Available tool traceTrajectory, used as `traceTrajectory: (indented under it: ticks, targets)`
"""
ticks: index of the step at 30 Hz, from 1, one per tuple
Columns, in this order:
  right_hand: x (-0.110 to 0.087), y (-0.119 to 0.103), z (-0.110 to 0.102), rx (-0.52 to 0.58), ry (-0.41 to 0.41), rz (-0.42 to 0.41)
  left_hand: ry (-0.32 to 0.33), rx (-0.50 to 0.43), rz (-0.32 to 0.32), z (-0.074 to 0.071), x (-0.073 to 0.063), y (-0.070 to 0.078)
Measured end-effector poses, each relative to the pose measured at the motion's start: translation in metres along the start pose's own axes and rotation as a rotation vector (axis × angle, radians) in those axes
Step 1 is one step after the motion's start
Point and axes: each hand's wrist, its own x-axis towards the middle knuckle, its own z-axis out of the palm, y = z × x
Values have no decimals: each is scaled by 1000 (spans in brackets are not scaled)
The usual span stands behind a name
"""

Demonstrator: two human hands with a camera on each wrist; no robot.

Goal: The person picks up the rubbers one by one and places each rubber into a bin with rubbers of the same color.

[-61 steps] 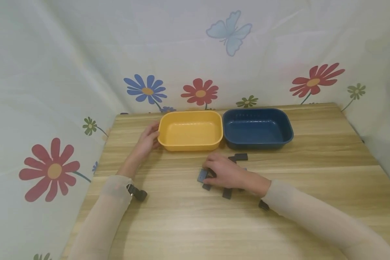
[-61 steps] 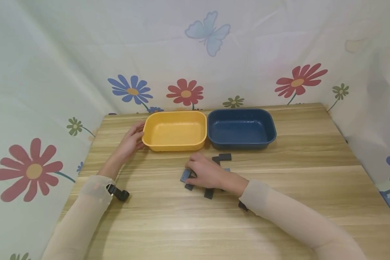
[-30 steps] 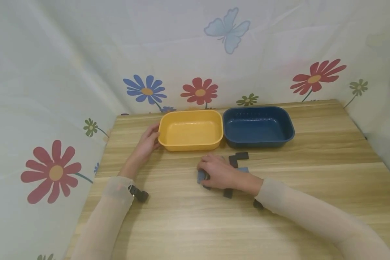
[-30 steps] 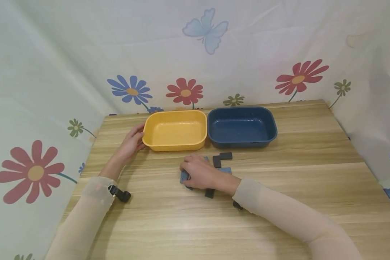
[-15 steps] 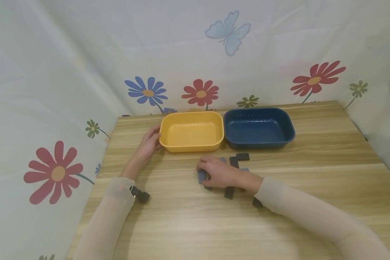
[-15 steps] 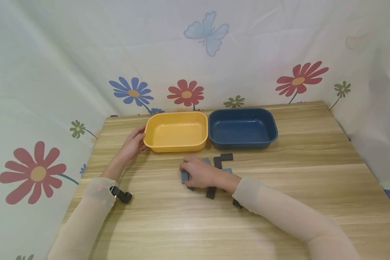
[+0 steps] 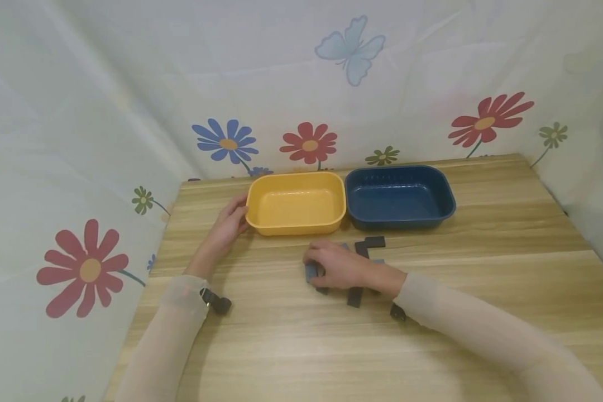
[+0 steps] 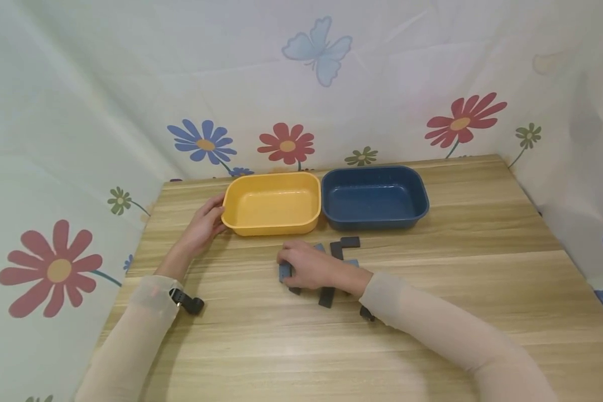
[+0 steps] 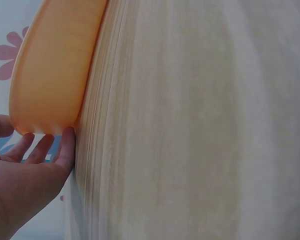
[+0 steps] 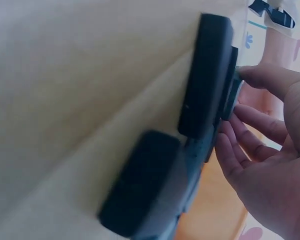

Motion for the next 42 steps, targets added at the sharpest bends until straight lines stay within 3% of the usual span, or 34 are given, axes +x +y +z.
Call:
traceTrajectory:
  ticks: [5, 12, 17, 25, 32, 38, 42]
  targets:
    - [4, -4, -16, 16, 27, -56, 11, -30, -3, -2, 6, -5]
    - [14, -7, -40, 51, 113, -125, 27, -36, 8, -9, 16, -23]
    - [28, -4, -55, 107, 176, -91, 32, -21, 26, -9, 17, -26]
    - [68, 7, -68, 172, 259, 9, 43, -23, 39, -8, 15, -24]
    - [106, 15, -63, 188, 274, 139, 36, -6, 25, -9, 16, -25]
    - [140, 21, -56, 172, 291, 126, 42, -12, 13, -8, 12, -22]
    - [159, 24, -52, 131, 273, 168, 40, -8, 10, -8, 10, -20]
